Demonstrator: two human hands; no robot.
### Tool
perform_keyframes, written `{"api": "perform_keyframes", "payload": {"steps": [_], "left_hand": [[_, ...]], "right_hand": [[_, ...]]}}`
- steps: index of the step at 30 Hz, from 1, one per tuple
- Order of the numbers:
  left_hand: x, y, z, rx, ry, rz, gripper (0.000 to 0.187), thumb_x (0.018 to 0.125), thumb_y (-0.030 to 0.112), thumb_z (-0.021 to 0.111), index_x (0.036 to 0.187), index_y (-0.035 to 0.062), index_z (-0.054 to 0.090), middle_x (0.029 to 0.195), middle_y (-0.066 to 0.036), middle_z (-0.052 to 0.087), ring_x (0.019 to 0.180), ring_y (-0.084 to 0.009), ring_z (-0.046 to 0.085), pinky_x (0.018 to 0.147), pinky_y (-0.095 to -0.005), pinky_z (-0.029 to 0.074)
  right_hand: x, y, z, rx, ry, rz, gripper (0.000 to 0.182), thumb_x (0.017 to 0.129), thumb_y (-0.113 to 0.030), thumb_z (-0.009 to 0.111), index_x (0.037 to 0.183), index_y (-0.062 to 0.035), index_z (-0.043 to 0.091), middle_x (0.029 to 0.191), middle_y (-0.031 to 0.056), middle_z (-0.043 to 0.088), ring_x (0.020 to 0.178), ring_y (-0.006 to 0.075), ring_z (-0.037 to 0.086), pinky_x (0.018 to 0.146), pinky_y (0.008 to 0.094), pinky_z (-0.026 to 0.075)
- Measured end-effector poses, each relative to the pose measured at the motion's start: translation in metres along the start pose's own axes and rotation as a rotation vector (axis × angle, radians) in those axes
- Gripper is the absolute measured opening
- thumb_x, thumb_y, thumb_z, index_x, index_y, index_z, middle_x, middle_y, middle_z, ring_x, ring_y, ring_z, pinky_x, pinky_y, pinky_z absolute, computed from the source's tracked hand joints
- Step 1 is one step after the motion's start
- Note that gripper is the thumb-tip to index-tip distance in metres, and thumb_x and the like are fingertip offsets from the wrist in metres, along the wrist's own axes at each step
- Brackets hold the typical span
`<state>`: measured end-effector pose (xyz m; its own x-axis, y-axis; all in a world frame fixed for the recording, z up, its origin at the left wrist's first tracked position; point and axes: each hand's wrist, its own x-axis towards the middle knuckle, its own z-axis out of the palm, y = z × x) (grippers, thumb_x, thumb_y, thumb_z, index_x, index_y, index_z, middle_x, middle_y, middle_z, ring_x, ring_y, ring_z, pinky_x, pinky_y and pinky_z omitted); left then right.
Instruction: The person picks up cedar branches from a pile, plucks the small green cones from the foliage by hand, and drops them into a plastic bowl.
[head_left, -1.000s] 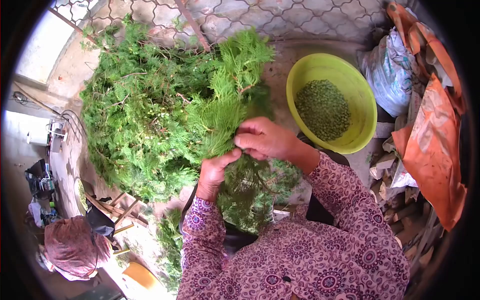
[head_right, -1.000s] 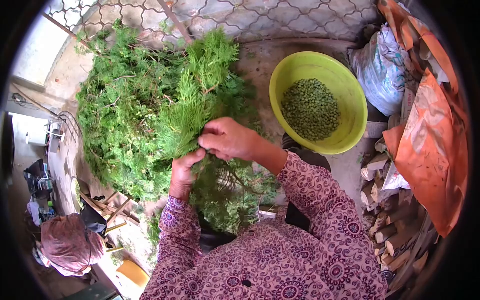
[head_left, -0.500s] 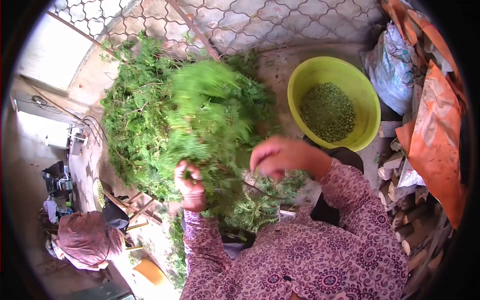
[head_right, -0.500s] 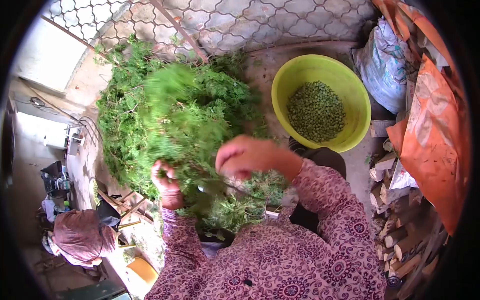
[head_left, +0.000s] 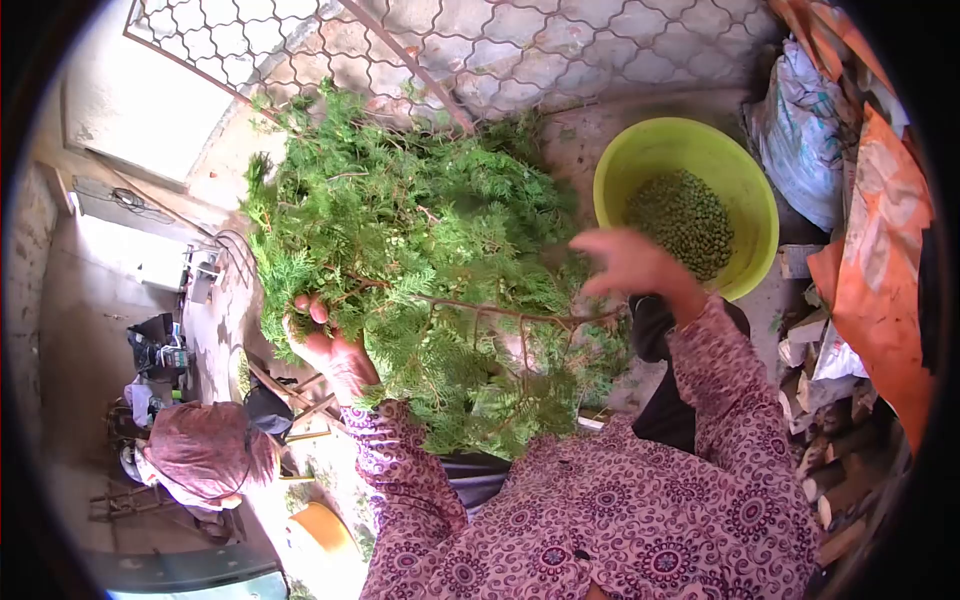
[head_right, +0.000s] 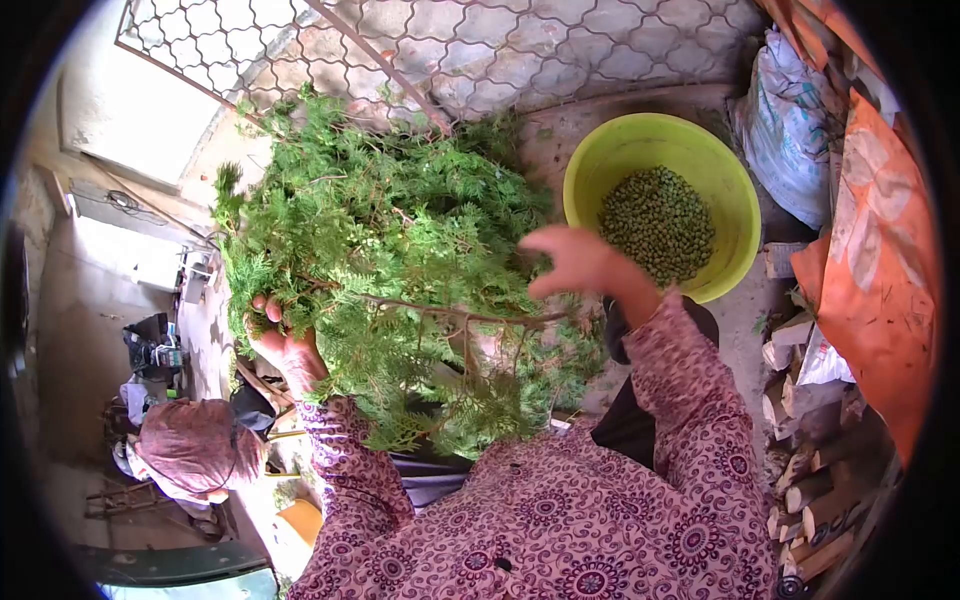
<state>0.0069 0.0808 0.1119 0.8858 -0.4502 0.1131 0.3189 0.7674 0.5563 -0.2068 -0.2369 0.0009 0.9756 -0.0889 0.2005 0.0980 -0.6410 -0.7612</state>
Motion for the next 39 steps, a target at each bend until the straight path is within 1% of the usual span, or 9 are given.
{"api": "perform_keyframes", "payload": {"steps": [2,4,11,14,15,21,23,27,39], "left_hand": [[-0.011,-0.017,0.032,-0.003,0.053,0.071,0.014,0.079,0.022,0.053,0.070,0.0110,0.053,0.052,-0.002,0.048,0.045,-0.0144,0.045,0.057,-0.0363,0.044],[-0.011,-0.022,0.045,-0.016,0.101,0.132,0.012,0.078,0.017,0.053,0.068,0.0100,0.052,0.054,0.000,0.047,0.046,-0.0125,0.044,0.055,-0.0270,0.043],[0.014,-0.025,0.032,0.021,-0.118,0.029,0.025,0.078,0.030,0.058,0.086,0.0067,0.057,0.075,-0.007,0.059,0.061,-0.0172,0.053,0.068,-0.0354,0.046],[0.002,-0.036,0.062,0.616,0.265,0.052,0.061,0.074,0.036,0.066,0.120,0.0034,0.043,0.117,-0.015,0.048,0.105,-0.0286,0.046,0.088,-0.0445,0.040],[0.001,-0.041,0.065,0.734,0.077,0.076,0.068,0.073,0.033,0.069,0.125,0.0022,0.038,0.120,-0.016,0.045,0.105,-0.0315,0.046,0.092,-0.0472,0.035],[-0.022,-0.050,0.036,0.814,0.103,0.000,0.076,0.068,0.036,0.071,0.125,-0.0009,0.036,0.123,-0.020,0.043,0.109,-0.0362,0.043,0.093,-0.0502,0.032],[-0.033,-0.054,0.019,0.812,0.108,-0.087,0.049,0.069,0.035,0.071,0.102,0.0029,0.056,0.111,-0.016,0.054,0.103,-0.0311,0.050,0.087,-0.0453,0.039],[-0.059,-0.078,0.004,0.695,0.075,-0.177,0.025,0.072,0.027,0.070,0.085,0.0060,0.062,0.086,-0.009,0.064,0.073,-0.0170,0.058,0.064,-0.0334,0.046],[-0.097,-0.141,0.000,0.784,0.102,-0.453,0.020,0.079,0.013,0.063,0.093,-0.0014,0.060,0.080,-0.002,0.061,0.065,-0.0093,0.051,0.061,-0.0227,0.041]], "right_hand": [[-0.003,-0.004,0.044,-0.075,0.048,-0.292,0.053,0.067,-0.023,0.065,0.113,-0.0012,0.050,0.102,0.0178,0.054,0.093,0.0313,0.053,0.080,0.0387,0.043],[-0.007,-0.029,0.060,-0.060,0.029,-0.158,0.050,0.067,-0.023,0.064,0.111,-0.0014,0.052,0.096,0.0175,0.055,0.089,0.0314,0.054,0.077,0.0390,0.044],[-0.007,-0.021,0.047,0.115,0.260,-0.018,0.029,0.069,-0.023,0.063,0.090,-0.0039,0.058,0.073,0.0138,0.056,0.070,0.0299,0.055,0.063,0.0394,0.043],[-0.013,-0.012,0.038,0.281,0.227,-0.019,0.027,0.069,-0.019,0.062,0.092,-0.0047,0.059,0.078,0.0149,0.057,0.069,0.0281,0.054,0.061,0.0365,0.043],[-0.014,-0.011,0.035,0.274,0.233,-0.020,0.027,0.069,-0.019,0.062,0.092,-0.0047,0.059,0.078,0.0149,0.057,0.069,0.0281,0.054,0.061,0.0365,0.043],[-0.017,0.003,0.025,0.578,0.224,0.151,0.025,0.077,-0.019,0.061,0.095,-0.0020,0.059,0.074,0.0044,0.055,0.059,0.0128,0.051,0.055,0.0291,0.042],[-0.019,-0.005,0.014,0.850,0.178,0.354,0.028,0.081,-0.024,0.059,0.096,0.0002,0.058,0.070,0.0000,0.051,0.053,0.0069,0.044,0.048,0.0254,0.039],[-0.021,0.016,0.012,0.923,0.135,0.267,0.027,0.081,-0.017,0.059,0.100,0.0026,0.056,0.071,0.0002,0.053,0.049,0.0047,0.044,0.046,0.0219,0.041],[-0.045,0.025,0.018,1.368,0.199,0.405,0.020,0.084,-0.017,0.055,0.099,-0.0031,0.055,0.064,-0.0025,0.049,0.049,0.0070,0.042,0.049,0.0264,0.040]]}}
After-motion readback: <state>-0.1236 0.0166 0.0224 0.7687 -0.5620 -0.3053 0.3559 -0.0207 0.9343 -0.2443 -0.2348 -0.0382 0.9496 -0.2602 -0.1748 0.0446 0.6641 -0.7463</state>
